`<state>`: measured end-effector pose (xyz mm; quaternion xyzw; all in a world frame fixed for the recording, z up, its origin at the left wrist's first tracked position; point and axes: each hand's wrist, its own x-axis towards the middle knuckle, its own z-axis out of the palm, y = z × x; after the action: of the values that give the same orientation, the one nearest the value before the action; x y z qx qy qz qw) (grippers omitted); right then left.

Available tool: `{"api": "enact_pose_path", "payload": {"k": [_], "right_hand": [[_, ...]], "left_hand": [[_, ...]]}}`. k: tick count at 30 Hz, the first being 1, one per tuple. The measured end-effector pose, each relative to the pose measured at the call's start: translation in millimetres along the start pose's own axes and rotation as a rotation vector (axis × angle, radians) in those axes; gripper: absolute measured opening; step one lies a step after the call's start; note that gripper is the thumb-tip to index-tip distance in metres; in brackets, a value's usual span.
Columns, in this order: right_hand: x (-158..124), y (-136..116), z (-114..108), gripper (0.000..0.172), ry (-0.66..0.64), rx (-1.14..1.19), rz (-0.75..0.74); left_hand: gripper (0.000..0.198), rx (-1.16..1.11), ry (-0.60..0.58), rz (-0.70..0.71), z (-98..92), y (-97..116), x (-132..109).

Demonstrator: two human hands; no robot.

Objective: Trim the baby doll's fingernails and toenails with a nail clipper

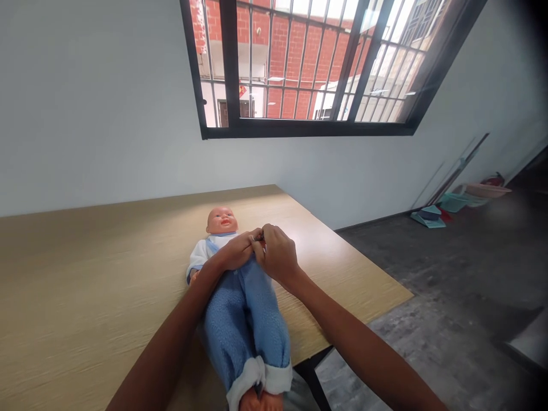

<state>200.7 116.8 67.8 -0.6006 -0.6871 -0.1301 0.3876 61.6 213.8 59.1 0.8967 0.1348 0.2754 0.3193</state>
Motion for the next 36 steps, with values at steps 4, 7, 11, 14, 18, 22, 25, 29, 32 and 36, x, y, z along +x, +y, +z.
{"api": "enact_pose_path", "payload": {"k": [4,7,11,14,18,22,25,29,32,36], "right_hand": [[14.2,-10.4,-10.6,0.028,-0.094,-0.044,0.048],[26.5,-16.3,-14.3,0.027,-0.168,-0.063,0.075],[38.0,-18.8,-13.3,0.030,-0.228,-0.051,0.111],[35.7,-15.9,-13.2,0.029,-0.219,0.008,0.117],[19.0,-3.4,-18.7,0.025,-0.118,0.159,0.113],[-3.7,17.7,-20.9,0.026,0.055,0.339,0.145],[-21.0,30.3,-14.0,0.027,0.129,0.417,0.147],[-40.1,35.0,-0.2,0.031,0.136,0.425,0.075],[-47.7,33.4,7.1,0.031,0.116,0.365,-0.024],[-49.5,30.3,12.1,0.028,0.059,0.232,-0.140]], "left_hand": [[0.032,0.022,0.007,-0.045,1.3,-1.7,-1.5],[0.030,0.037,0.016,-0.077,2.9,-3.8,-4.2],[0.030,0.051,0.023,-0.094,4.1,-5.8,-6.8],[0.030,0.066,0.012,-0.094,3.4,-4.1,-6.0],[0.032,0.066,-0.005,-0.077,1.2,2.9,-2.9],[0.027,0.043,-0.019,-0.057,-0.5,11.9,-1.5],[0.033,0.019,-0.035,-0.044,-1.9,16.5,-2.1],[0.025,0.014,-0.067,-0.035,-4.6,18.1,-3.6],[0.022,0.025,-0.079,-0.035,-6.3,17.6,-4.3],[0.018,0.032,-0.090,-0.028,-6.9,16.1,-3.8]]}}
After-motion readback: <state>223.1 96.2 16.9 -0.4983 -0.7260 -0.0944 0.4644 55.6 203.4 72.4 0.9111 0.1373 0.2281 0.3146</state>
